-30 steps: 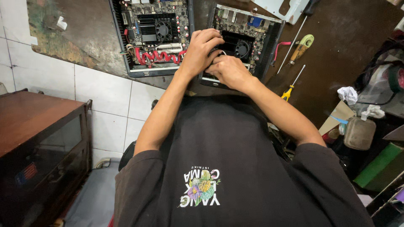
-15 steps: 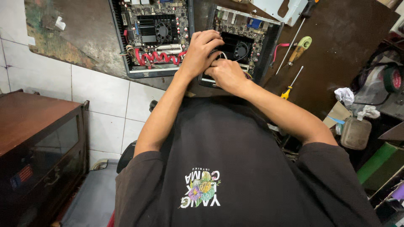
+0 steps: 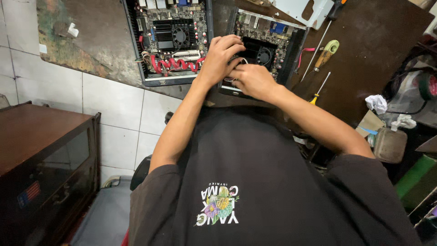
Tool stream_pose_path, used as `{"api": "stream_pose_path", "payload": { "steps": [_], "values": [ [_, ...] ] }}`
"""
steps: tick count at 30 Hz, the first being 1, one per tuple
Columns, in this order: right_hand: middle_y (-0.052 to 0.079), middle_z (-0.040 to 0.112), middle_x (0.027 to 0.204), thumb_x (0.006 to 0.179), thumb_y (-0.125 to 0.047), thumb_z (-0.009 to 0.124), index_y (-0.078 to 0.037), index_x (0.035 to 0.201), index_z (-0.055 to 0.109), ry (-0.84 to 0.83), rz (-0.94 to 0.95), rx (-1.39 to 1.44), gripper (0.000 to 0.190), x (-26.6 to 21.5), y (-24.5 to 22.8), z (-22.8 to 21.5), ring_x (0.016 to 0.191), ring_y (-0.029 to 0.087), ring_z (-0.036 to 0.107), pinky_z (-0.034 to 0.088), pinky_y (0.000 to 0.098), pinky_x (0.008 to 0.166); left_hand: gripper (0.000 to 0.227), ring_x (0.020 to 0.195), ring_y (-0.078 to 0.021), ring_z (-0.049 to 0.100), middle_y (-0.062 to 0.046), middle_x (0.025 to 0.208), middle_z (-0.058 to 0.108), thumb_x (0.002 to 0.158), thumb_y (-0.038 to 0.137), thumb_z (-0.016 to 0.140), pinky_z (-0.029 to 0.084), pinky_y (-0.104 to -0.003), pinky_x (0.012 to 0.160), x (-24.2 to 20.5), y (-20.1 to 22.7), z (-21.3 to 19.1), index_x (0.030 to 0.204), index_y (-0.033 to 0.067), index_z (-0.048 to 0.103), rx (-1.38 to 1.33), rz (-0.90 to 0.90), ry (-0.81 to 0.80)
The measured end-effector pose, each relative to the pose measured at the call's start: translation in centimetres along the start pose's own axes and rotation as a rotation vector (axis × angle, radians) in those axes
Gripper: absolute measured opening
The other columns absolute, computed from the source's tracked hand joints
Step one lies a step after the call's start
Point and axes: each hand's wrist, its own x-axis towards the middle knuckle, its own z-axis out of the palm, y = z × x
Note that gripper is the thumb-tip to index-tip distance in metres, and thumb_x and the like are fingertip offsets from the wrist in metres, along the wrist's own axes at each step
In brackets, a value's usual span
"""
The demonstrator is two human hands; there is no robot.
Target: The person organizes red ribbon cables inside an open computer case, then connects a white power connector to the motherboard. They use a brush to clean dust from the interior and a screwdriver to secure a metal backplate onto the case.
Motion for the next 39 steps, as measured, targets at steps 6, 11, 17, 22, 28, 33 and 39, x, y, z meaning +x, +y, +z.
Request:
{"api": "stream_pose_path", "payload": {
  "steps": [6,11,17,22,28,33,39],
  "values": [
    [0.003,0.068,0.088,0.088,-0.028,0.068,-0.015,0.088,0.072,0.043,0.074,0.006,0.014,0.3,-0.3,-0.4,0.083,0.032,0.065,0.051,0.049,0.059,0.027,0.116,-0.0269,0.055,-0.007,0.113,0.062,0.08,0.005,0.074,0.036,-0.041,0.09,0.2,0.3,-0.3,0.106,0.0058,0.064,-0.001,0.014,0.002],
    [0.005,0.068,0.081,0.09,-0.024,0.061,-0.016,0.082,0.072,0.038,0.098,-0.142,0.015,1.0,-1.2,0.8,0.075,0.034,0.067,0.05,0.0503,0.05,0.026,0.116,-0.026,0.055,-0.006,0.112,0.063,0.081,0.009,0.074,0.036,-0.041,0.091,0.0,-0.1,0.1,0.105,0.007,0.064,0.026,0.005,-0.003],
    [0.013,0.066,0.072,0.075,-0.003,0.061,-0.009,0.081,0.07,-0.108,0.144,-0.263,0.012,2.1,-1.8,2.2,0.066,0.036,0.066,0.051,0.0505,0.048,0.028,0.115,-0.0256,0.056,-0.005,0.112,0.063,0.08,0.011,0.078,0.036,-0.04,0.091,0.0,-0.7,0.6,0.105,0.0087,0.064,0.016,0.006,0.001],
    [0.016,0.067,0.07,0.077,-0.004,0.057,-0.005,0.081,0.071,-0.113,0.166,-0.283,0.015,2.6,-1.7,2.6,0.062,0.04,0.067,0.052,0.0512,0.051,0.028,0.114,-0.026,0.056,-0.007,0.114,0.064,0.079,0.013,0.077,0.036,-0.039,0.091,0.4,-0.8,0.2,0.104,0.0087,0.064,0.012,-0.009,-0.004],
    [0.019,0.067,0.072,0.071,-0.002,0.06,-0.002,0.084,0.07,-0.152,0.211,-0.247,0.016,2.9,-2.2,2.8,0.064,0.043,0.066,0.052,0.0537,0.052,0.025,0.114,-0.0264,0.056,-0.007,0.113,0.064,0.082,0.015,0.076,0.038,-0.039,0.09,-0.2,-1.2,0.6,0.102,0.0081,0.064,0.001,-0.018,0.002],
    [0.016,0.066,0.072,0.075,-0.003,0.059,-0.004,0.08,0.069,-0.077,0.205,-0.244,0.012,2.4,-1.9,3.2,0.063,0.04,0.067,0.052,0.0519,0.051,0.019,0.114,-0.0243,0.056,-0.005,0.111,0.064,0.086,0.017,0.073,0.036,-0.038,0.09,0.3,-0.8,0.5,0.1,0.0099,0.064,0.018,0.01,-0.013],
    [0.01,0.062,0.061,0.069,-0.008,0.068,-0.006,0.068,0.067,0.163,0.073,-0.219,0.002,1.5,-1.2,4.8,0.058,0.033,0.066,0.053,0.0461,0.049,0.017,0.117,-0.018,0.057,0.0,0.106,0.063,0.085,0.019,0.073,0.039,-0.034,0.092,0.1,-1.2,1.1,0.099,0.0152,0.065,0.081,0.014,-0.016]
  ]
}}
